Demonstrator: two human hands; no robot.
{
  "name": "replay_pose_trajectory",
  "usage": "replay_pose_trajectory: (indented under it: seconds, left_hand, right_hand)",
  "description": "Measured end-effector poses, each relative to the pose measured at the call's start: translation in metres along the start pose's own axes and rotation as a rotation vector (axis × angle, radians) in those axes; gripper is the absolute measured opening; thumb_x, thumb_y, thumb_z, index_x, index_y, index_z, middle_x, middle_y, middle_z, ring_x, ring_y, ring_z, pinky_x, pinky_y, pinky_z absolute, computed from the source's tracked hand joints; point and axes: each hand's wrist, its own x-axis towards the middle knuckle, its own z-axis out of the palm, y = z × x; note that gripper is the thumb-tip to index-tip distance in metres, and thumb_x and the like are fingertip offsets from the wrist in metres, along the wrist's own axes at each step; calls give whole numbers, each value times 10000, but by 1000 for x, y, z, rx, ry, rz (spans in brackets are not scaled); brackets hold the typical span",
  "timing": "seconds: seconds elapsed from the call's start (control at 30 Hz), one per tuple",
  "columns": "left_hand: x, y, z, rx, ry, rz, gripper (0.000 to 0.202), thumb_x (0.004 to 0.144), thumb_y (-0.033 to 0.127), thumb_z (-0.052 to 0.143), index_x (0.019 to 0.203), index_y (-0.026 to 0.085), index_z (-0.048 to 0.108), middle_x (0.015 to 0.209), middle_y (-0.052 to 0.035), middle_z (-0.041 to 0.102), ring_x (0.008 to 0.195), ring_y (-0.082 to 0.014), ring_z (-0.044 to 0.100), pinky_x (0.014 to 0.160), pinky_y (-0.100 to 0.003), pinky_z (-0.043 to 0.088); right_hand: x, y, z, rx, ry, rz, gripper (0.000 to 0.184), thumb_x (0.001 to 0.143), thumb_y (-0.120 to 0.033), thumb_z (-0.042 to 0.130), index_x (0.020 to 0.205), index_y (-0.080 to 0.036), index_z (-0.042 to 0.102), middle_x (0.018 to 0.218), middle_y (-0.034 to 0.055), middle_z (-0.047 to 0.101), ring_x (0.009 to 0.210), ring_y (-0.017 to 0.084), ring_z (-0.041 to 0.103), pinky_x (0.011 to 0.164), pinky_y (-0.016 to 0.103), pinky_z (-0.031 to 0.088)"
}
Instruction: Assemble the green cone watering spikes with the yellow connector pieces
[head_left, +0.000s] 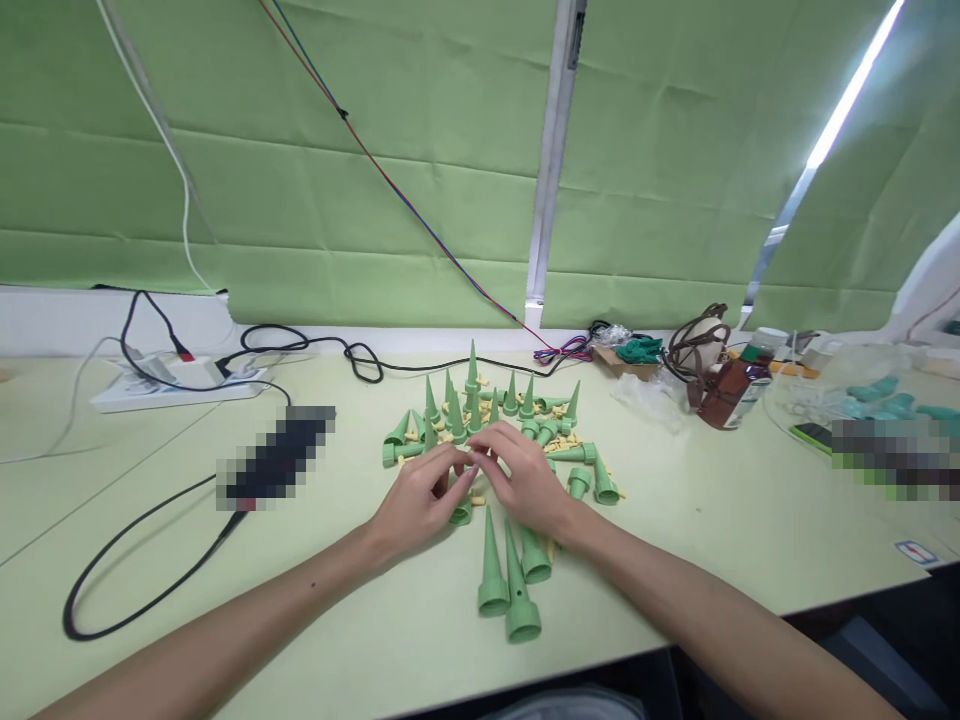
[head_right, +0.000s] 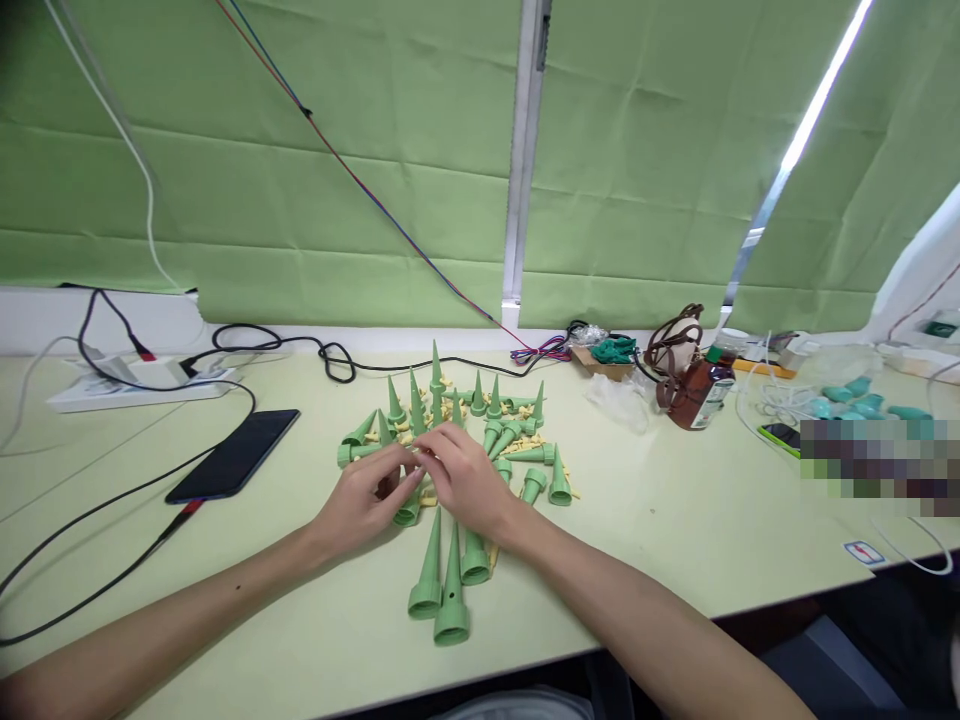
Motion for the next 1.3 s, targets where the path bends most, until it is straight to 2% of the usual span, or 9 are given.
replay_pose_trajectory:
  seconds: [0.17, 0.6, 0.93, 1.3]
  left_hand:
    - [1, -1, -1, -5, -19, 20, 231, 961, 303, 479, 797, 173, 576, 708, -10, 561, 570, -117, 466, 530, -246, 350]
    - [0, -6, 0, 22, -4, 48, 250, 929, 263, 523, 706, 168, 583, 642, 3, 571, 569, -110, 485, 552, -240, 367]
    - [1, -3, 1, 14, 36, 105, 202, 922, 200, 523, 733, 159, 583, 659, 7, 557, 579, -104, 479, 553, -234, 362]
    - [0, 0, 0, 18, 38, 79, 166, 927, 197, 505, 790, 159, 590, 675, 10, 521, 565, -102, 450, 543, -237, 359]
  right_hand:
    - [-1, -1, 4, 59, 15, 28, 146, 975, -166, 477, 1033, -204, 606, 961, 62, 607, 881, 174, 601, 795, 314, 529]
    - [-4, -4, 7, 71, 1, 88, 103, 948, -161, 528, 985, -192, 619, 913, 51, 626, 849, 172, 599, 774, 300, 512]
    - [-4, -6, 6, 82, 24, 105, 123, 929, -136, 542, 1008, -185, 621, 934, 62, 635, 867, 185, 607, 797, 326, 521]
    - [-4, -5, 6, 79, 31, 115, 118, 930, -132, 535, 989, -183, 624, 938, 60, 635, 850, 173, 609, 787, 309, 520]
